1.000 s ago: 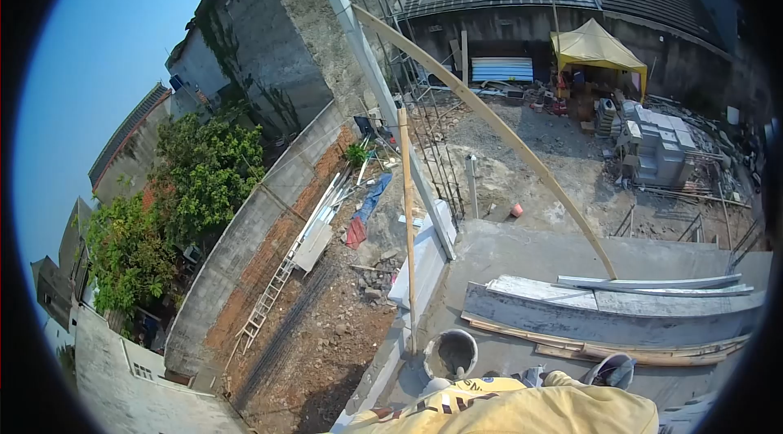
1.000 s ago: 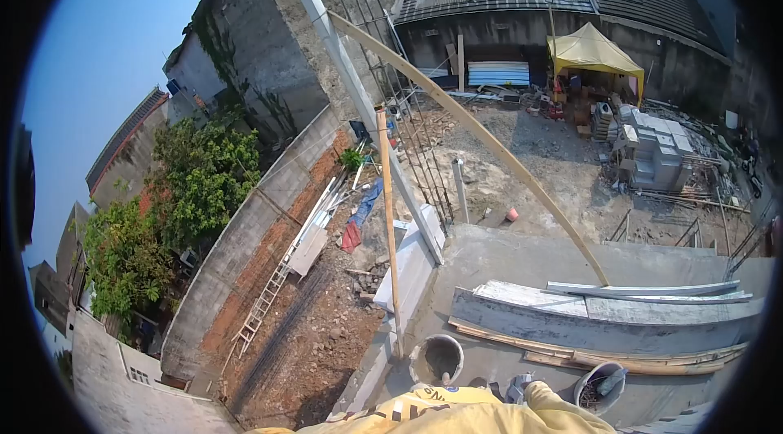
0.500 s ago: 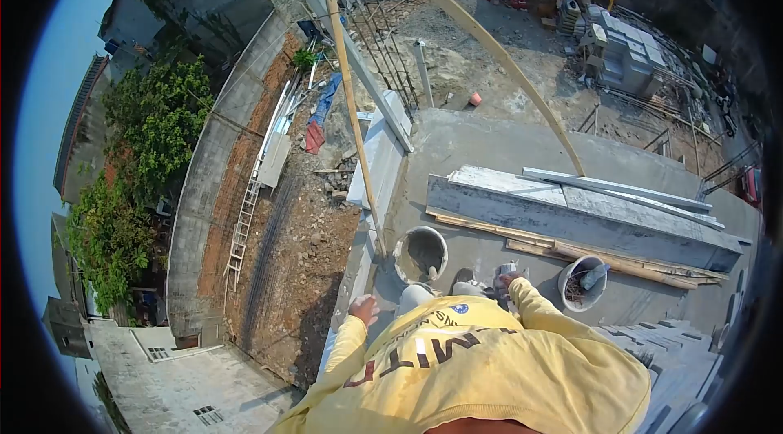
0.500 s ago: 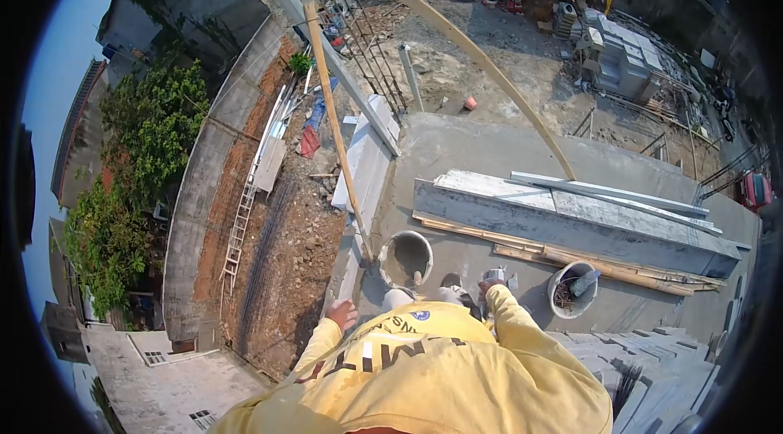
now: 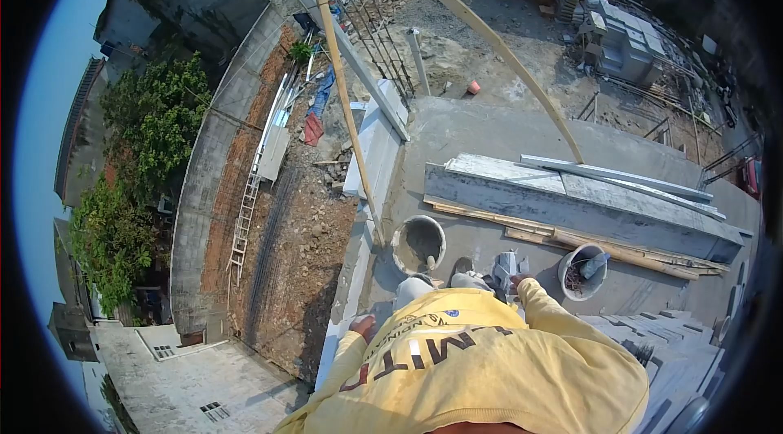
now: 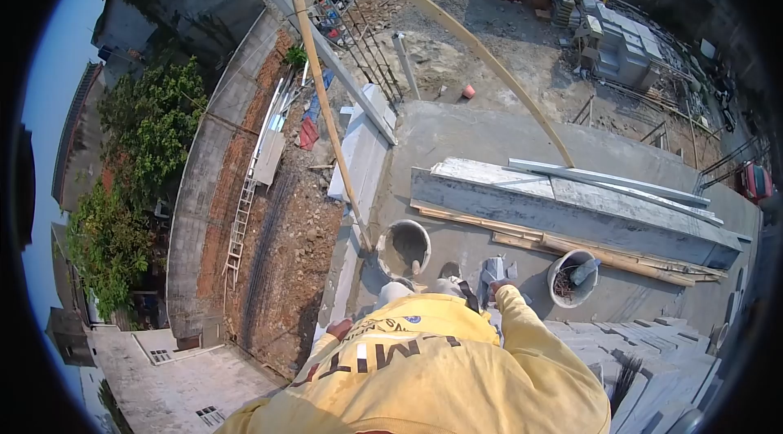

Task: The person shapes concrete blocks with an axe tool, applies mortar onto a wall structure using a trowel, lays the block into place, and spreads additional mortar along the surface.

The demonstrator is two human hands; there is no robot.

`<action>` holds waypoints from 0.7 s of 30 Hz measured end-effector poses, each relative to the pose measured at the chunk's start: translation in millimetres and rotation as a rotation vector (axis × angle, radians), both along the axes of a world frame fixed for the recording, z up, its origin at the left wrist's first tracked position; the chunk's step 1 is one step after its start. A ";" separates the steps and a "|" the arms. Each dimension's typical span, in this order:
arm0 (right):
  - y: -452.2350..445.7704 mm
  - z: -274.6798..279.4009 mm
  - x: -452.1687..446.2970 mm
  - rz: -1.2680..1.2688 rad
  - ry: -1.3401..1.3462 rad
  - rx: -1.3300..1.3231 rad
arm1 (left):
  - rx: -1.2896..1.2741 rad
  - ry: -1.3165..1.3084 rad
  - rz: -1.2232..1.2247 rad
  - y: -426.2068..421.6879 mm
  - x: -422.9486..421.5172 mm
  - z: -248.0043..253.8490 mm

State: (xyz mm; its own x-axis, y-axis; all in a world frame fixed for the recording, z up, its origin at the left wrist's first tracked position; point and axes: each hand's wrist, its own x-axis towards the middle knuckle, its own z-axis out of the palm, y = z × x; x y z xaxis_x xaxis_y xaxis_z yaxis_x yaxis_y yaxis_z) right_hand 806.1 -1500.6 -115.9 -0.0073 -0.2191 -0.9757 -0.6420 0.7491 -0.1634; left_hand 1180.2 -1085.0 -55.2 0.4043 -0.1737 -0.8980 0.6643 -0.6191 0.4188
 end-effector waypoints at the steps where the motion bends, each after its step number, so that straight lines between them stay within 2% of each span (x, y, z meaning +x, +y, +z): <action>1: -2.3 -8.0 5.1 0.036 -0.037 -0.006 | -0.030 -0.047 0.030 -9.4 -0.6 -2.2; 3: -1.7 -23.7 12.5 0.020 -0.114 -0.092 | -0.086 -0.140 0.089 -25.5 -0.1 -6.7; 5: -9.5 -32.5 29.9 0.056 -0.099 -0.113 | -0.063 -0.098 0.085 -42.8 2.0 10.0; 7: -11.0 -25.7 36.6 -0.002 -0.182 -0.127 | -0.007 -0.117 0.024 -77.7 -8.9 70.8; 9: -11.1 -11.0 38.3 -0.041 -0.217 -0.132 | -0.047 -0.140 0.000 -73.2 -8.2 63.2; 11: -9.3 -4.2 37.0 -0.058 -0.202 -0.125 | -0.115 -0.180 0.006 -51.1 -4.7 25.9; 14: -2.6 -124.3 -1.9 0.184 -0.149 -0.175 | -0.072 -0.113 -0.003 -37.8 -6.2 22.3; 17: 11.4 -64.3 -11.2 0.058 -0.053 -0.076 | 0.012 -0.082 -0.419 -10.3 13.1 7.1; 18: 10.6 20.2 7.0 -0.040 0.058 -0.074 | 0.013 -0.144 -0.468 -9.7 10.2 12.4; 21: 22.5 -43.6 -23.0 -0.134 0.002 0.035 | 0.046 -0.245 -0.539 -12.4 4.2 26.2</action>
State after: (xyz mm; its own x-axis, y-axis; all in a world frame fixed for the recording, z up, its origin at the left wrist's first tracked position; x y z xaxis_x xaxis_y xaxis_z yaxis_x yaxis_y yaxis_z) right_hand 783.1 -1478.1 -159.4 -0.0361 -0.1815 -0.9827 -0.5362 0.8334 -0.1342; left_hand 1184.4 -1097.4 -29.0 0.4659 -0.3753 -0.8013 0.1385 -0.8635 0.4850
